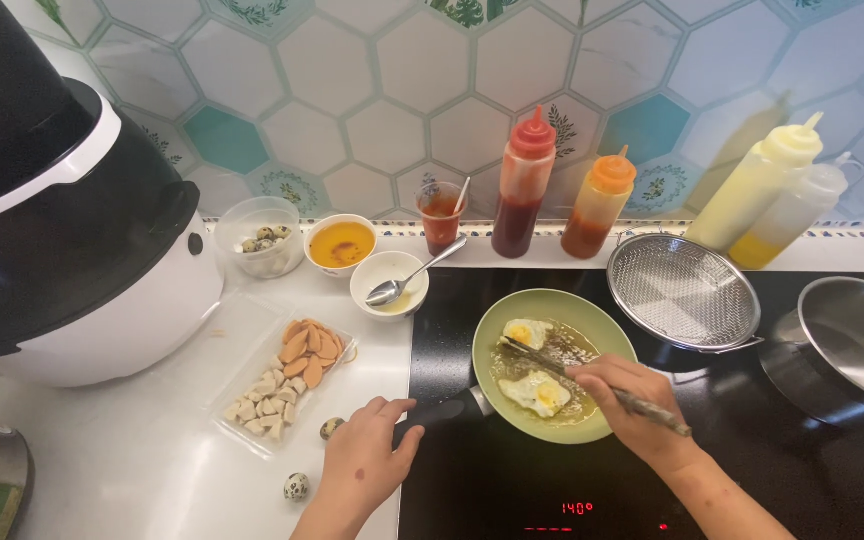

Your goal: Fry quail eggs and sausages in a pan on an induction cooktop.

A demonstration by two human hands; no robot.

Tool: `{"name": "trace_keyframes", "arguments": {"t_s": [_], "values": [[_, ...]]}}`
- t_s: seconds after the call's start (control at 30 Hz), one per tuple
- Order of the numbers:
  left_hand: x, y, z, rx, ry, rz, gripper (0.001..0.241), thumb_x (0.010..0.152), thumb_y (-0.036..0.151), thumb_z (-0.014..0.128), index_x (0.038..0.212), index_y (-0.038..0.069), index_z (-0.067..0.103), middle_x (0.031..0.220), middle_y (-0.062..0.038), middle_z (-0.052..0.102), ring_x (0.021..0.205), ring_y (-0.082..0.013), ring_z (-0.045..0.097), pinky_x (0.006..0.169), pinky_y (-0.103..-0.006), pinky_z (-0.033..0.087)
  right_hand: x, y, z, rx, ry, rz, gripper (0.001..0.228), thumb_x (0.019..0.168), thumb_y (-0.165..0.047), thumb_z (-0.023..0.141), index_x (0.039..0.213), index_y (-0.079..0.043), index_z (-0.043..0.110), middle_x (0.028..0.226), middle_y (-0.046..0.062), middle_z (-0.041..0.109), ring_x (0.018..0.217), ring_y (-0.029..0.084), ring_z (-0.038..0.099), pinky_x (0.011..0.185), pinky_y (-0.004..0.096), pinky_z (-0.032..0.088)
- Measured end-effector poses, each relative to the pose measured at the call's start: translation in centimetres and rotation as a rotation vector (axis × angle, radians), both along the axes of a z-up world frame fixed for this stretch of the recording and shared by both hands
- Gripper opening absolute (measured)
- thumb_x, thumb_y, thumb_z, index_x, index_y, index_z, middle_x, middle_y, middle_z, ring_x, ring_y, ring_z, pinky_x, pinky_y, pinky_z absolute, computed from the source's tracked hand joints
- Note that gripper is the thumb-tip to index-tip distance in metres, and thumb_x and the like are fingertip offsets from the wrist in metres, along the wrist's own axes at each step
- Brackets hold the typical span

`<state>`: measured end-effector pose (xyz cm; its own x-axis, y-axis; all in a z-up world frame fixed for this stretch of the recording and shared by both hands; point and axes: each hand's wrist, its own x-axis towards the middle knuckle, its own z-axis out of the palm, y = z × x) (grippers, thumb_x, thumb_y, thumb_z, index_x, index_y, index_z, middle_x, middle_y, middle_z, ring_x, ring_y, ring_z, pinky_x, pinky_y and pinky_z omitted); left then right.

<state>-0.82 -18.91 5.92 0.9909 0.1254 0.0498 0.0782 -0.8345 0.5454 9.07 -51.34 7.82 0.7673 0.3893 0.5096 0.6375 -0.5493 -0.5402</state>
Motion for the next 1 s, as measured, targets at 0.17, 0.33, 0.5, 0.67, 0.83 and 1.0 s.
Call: {"name": "trace_keyframes", "arguments": {"t_s": [0.17,0.33,0.5,0.67,0.83,1.0], "values": [[-0.2,-0.1,0.5,-0.013,0.007,0.018,0.038,0.085,0.031,0.072,0.121,0.019,0.073,0.095,-0.006,0.07,0.092,-0.0296,0.069,0.08,-0.0428,0.054,1.2,-2.0,-2.3,0.281,0.234,-0.12,0.034,0.1,-0.032,0.058,0.101,-0.006,0.08,0.081,0.007,0.078,0.074,0.016,0.074,0.07,0.03,0.058],[-0.2,0.2,-0.2,-0.012,-0.005,0.018,0.038,0.085,0.032,0.072,0.12,0.019,0.073,0.097,-0.006,0.071,0.091,-0.03,0.069,0.079,-0.0428,0.054,3.4,-4.6,-2.3,0.618,0.466,-0.273,0.056,0.111,-0.043,0.043,0.106,0.004,0.075,0.085,0.015,0.076,0.08,0.023,0.073,0.088,0.035,0.056],[-0.3,0.2,0.1,-0.026,0.01,0.021,0.038,0.085,0.032,0.071,0.121,0.02,0.073,0.099,-0.006,0.072,0.089,-0.0309,0.07,0.079,-0.0421,0.055,5.6,-8.7,-2.4,0.908,0.611,-0.345,0.062,0.116,-0.046,0.038,0.111,0.01,0.066,0.095,0.02,0.07,0.082,0.029,0.068,0.087,0.04,0.055],[-0.4,0.2,0.6,-0.02,0.064,0.021,0.039,0.086,0.035,0.069,0.123,0.021,0.072,0.1,-0.005,0.072,0.09,-0.0304,0.07,0.08,-0.0414,0.055,6.0,-11.7,-1.2,0.87,0.579,-0.433,0.062,0.118,-0.044,0.036,0.111,0.009,0.067,0.094,0.02,0.068,0.082,0.028,0.067,0.088,0.039,0.055],[0.1,0.0,0.6,-0.008,0.15,0.029,0.041,0.087,0.038,0.067,0.126,0.024,0.07,0.104,-0.002,0.072,0.094,-0.0277,0.071,0.082,-0.0399,0.056,5.3,-13.1,-0.1,0.891,0.551,-0.498,0.058,0.118,-0.041,0.036,0.111,0.009,0.065,0.097,0.02,0.069,0.084,0.028,0.067,0.087,0.041,0.056],[0.7,-0.3,0.2,0.03,0.235,0.044,0.044,0.088,0.043,0.066,0.129,0.028,0.068,0.109,0.002,0.072,0.096,-0.0242,0.072,0.085,-0.0374,0.057,5.5,-14.9,-0.8,0.982,0.568,-0.487,0.054,0.118,-0.04,0.038,0.109,0.006,0.065,0.101,0.021,0.07,0.081,0.028,0.067,0.084,0.041,0.056]]}}
